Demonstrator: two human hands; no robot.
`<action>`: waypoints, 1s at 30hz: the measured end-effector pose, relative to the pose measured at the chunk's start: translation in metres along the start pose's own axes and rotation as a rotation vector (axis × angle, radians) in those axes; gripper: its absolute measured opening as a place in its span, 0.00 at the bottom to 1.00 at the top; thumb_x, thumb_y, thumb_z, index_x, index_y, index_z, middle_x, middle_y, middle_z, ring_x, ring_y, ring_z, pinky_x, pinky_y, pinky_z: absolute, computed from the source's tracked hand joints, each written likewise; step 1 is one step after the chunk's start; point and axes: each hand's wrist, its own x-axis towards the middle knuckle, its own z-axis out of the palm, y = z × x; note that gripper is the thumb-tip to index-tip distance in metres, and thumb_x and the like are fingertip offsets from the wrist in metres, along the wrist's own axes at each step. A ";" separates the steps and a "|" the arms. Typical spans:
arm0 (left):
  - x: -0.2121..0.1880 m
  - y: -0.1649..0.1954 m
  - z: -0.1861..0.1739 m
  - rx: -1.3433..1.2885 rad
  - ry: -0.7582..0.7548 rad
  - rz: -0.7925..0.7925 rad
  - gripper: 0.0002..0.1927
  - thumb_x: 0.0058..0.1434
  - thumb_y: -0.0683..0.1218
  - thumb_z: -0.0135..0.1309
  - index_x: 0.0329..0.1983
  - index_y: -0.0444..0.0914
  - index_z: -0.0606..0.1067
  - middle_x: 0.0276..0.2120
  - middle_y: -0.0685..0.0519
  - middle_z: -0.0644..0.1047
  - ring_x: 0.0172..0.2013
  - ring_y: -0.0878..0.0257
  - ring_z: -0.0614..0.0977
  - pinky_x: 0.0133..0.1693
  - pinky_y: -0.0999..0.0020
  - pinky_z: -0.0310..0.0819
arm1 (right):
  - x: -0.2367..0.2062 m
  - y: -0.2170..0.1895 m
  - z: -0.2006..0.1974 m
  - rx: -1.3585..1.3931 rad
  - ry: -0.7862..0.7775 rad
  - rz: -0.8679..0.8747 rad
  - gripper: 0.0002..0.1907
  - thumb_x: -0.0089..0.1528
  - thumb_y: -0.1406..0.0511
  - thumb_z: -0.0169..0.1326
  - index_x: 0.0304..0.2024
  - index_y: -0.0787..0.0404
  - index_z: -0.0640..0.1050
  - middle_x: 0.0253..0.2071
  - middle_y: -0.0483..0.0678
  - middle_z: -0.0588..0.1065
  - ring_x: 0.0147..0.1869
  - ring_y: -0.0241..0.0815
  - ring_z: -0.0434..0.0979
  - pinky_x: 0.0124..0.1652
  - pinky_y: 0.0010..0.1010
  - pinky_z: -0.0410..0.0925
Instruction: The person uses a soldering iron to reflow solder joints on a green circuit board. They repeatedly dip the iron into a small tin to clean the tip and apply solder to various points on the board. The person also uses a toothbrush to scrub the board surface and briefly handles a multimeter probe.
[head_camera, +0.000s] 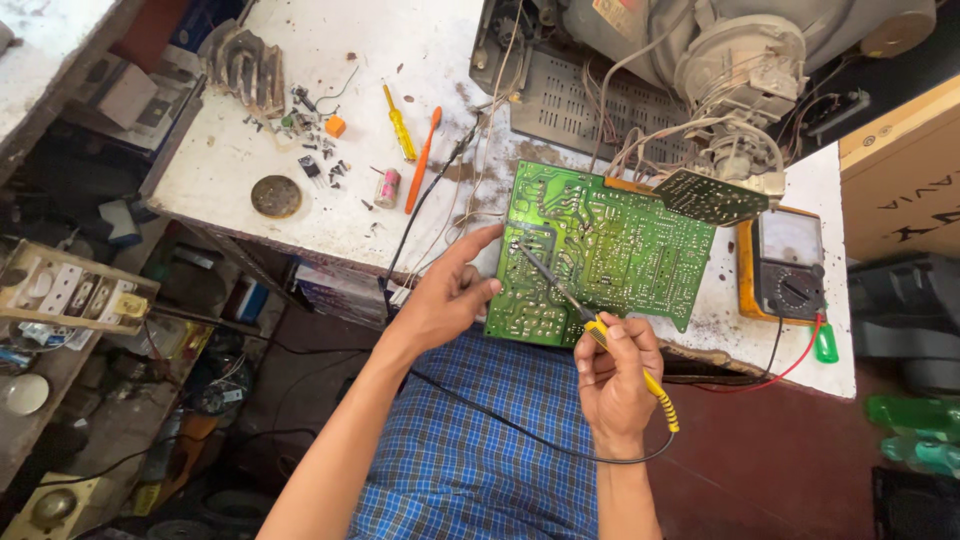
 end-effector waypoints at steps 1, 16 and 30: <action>0.003 0.001 0.000 -0.037 -0.017 -0.009 0.34 0.65 0.35 0.52 0.75 0.41 0.61 0.26 0.59 0.70 0.24 0.74 0.68 0.28 0.75 0.67 | 0.000 0.000 0.000 -0.001 0.004 0.009 0.06 0.69 0.65 0.50 0.43 0.63 0.75 0.26 0.51 0.74 0.25 0.37 0.70 0.22 0.22 0.59; 0.014 -0.001 -0.007 -0.082 -0.131 -0.135 0.35 0.69 0.37 0.49 0.78 0.48 0.58 0.40 0.55 0.76 0.23 0.74 0.70 0.25 0.77 0.70 | -0.001 0.005 -0.005 0.118 -0.077 0.028 0.04 0.69 0.68 0.51 0.44 0.63 0.76 0.31 0.56 0.76 0.32 0.44 0.74 0.33 0.30 0.69; 0.016 -0.004 -0.006 -0.085 -0.128 -0.104 0.35 0.67 0.35 0.48 0.76 0.46 0.58 0.74 0.57 0.61 0.25 0.73 0.71 0.25 0.76 0.72 | -0.003 0.008 -0.006 0.133 -0.058 0.039 0.05 0.69 0.67 0.51 0.41 0.63 0.76 0.30 0.56 0.76 0.30 0.43 0.73 0.27 0.26 0.64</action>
